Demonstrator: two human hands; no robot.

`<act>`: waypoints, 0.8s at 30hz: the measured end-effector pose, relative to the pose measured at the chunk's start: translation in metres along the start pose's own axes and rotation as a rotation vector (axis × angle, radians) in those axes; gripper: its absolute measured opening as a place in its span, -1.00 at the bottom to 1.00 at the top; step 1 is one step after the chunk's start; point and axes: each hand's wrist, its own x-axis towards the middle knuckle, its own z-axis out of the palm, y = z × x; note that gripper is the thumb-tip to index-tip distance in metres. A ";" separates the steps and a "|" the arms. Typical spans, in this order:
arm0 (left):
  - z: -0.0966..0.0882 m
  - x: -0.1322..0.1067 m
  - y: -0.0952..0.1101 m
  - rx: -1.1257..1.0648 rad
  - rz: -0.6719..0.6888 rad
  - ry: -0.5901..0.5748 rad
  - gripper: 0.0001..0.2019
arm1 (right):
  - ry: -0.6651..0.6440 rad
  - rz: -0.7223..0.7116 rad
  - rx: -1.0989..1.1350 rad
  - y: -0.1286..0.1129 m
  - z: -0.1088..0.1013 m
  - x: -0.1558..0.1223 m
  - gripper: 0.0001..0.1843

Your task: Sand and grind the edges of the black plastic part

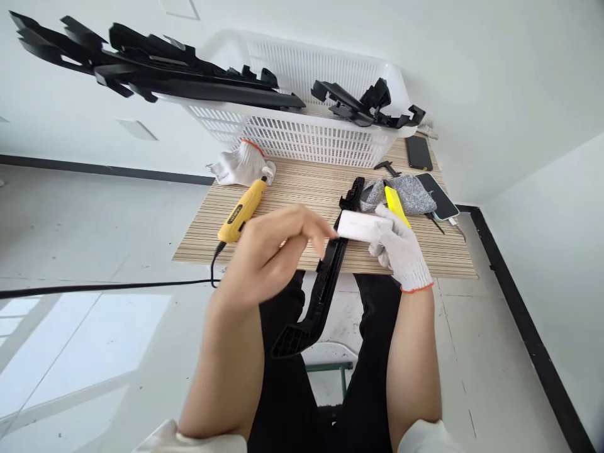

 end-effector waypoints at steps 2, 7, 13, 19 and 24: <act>0.008 0.006 -0.024 0.011 -0.118 -0.058 -0.83 | -0.018 0.015 -0.028 0.000 -0.002 0.000 -0.12; 0.036 0.009 -0.073 0.115 -0.376 -0.166 -0.80 | -0.038 0.042 -0.052 0.003 -0.003 0.000 -0.09; 0.046 0.007 -0.073 0.206 -0.412 -0.200 -0.83 | -0.028 -0.040 -0.161 0.005 -0.004 -0.004 -0.16; 0.041 0.006 -0.075 0.059 -0.397 -0.285 -0.84 | -0.038 0.020 -0.113 0.000 -0.004 -0.005 -0.18; 0.036 0.005 -0.076 -0.018 -0.354 -0.334 -0.77 | -0.021 0.092 -0.014 -0.004 -0.003 -0.005 -0.26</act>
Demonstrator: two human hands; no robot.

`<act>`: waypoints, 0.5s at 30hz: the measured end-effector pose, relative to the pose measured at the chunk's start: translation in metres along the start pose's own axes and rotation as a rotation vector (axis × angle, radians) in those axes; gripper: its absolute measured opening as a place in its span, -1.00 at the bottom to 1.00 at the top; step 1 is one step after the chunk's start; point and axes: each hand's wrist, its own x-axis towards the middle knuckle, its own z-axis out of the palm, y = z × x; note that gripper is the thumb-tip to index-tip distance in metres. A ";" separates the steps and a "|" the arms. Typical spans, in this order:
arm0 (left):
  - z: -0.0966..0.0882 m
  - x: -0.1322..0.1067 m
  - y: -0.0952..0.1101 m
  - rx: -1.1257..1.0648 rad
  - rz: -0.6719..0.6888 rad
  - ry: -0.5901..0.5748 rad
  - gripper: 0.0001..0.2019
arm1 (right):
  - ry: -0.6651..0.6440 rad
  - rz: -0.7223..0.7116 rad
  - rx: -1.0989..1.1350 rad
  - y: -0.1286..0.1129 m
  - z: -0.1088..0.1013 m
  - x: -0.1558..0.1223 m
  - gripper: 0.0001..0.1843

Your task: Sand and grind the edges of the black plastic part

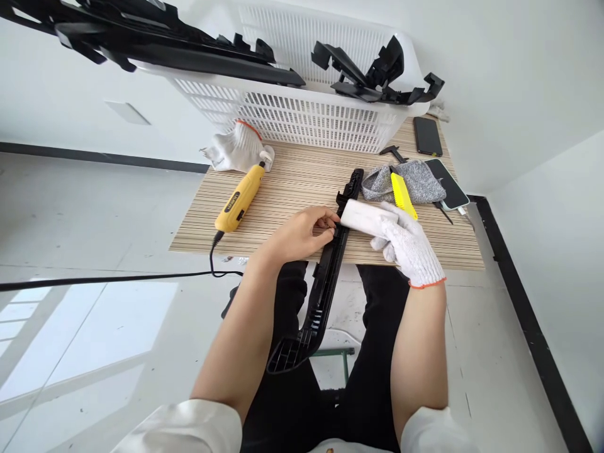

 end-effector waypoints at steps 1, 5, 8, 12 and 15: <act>-0.001 0.000 0.000 -0.008 0.005 -0.009 -0.76 | -0.011 0.018 0.002 0.000 0.000 0.000 -0.28; -0.004 -0.002 0.001 -0.046 -0.020 -0.035 -0.61 | 0.007 0.014 -0.027 0.001 -0.001 0.000 -0.30; -0.008 -0.003 0.000 -0.030 -0.038 -0.029 -0.55 | -0.013 0.012 -0.023 0.002 -0.002 0.000 -0.25; -0.012 -0.003 -0.003 0.030 -0.042 -0.001 -0.55 | -0.030 0.013 0.001 0.001 -0.001 0.000 -0.28; -0.012 -0.003 -0.003 0.039 -0.063 -0.003 -0.66 | -0.015 0.003 -0.020 0.000 0.002 -0.001 -0.28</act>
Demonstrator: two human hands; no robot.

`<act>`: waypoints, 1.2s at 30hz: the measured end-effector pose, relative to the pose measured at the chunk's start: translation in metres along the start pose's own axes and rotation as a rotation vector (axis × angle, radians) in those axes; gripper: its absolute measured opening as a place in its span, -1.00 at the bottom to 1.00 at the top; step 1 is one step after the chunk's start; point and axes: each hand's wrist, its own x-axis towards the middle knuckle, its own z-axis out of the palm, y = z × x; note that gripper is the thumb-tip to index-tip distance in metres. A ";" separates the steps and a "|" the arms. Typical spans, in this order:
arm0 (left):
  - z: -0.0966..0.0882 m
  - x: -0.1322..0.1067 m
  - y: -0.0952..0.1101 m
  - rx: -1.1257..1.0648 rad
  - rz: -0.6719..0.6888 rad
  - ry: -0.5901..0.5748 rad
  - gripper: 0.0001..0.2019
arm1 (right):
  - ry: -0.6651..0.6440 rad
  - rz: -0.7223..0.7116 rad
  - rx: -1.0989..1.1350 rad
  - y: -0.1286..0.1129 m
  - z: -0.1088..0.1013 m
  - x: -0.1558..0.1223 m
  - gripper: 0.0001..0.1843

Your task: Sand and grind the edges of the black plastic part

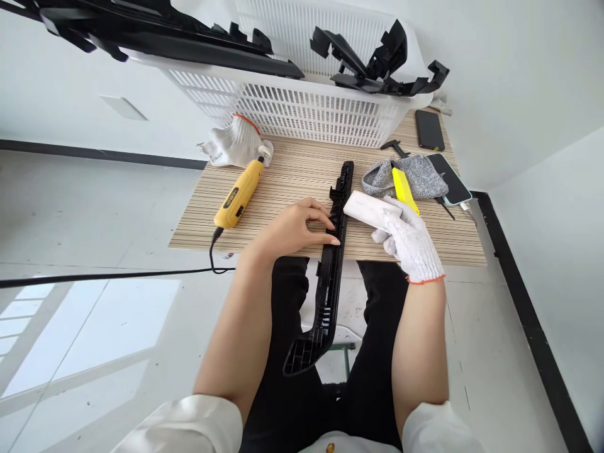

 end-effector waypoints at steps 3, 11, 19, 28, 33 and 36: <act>0.001 0.000 0.001 -0.007 -0.028 -0.002 -0.72 | -0.012 -0.008 -0.044 0.002 0.002 0.001 -0.31; 0.003 0.001 0.001 -0.015 -0.019 -0.015 -0.77 | -0.111 -0.113 -0.068 0.009 -0.003 0.000 -0.25; 0.003 -0.002 0.001 -0.022 -0.002 -0.021 -0.75 | -0.078 -0.177 -0.141 0.009 -0.005 -0.005 -0.37; 0.002 -0.001 0.001 0.014 0.039 -0.036 -0.73 | -0.071 -0.206 -0.115 0.012 -0.007 -0.005 -0.39; 0.002 -0.002 0.003 0.018 0.016 -0.023 -0.70 | 0.127 -0.259 -0.003 0.010 0.002 0.004 -0.58; 0.006 0.001 0.004 0.016 0.010 -0.009 -0.65 | 0.045 -0.227 -0.006 0.010 0.003 0.007 -0.55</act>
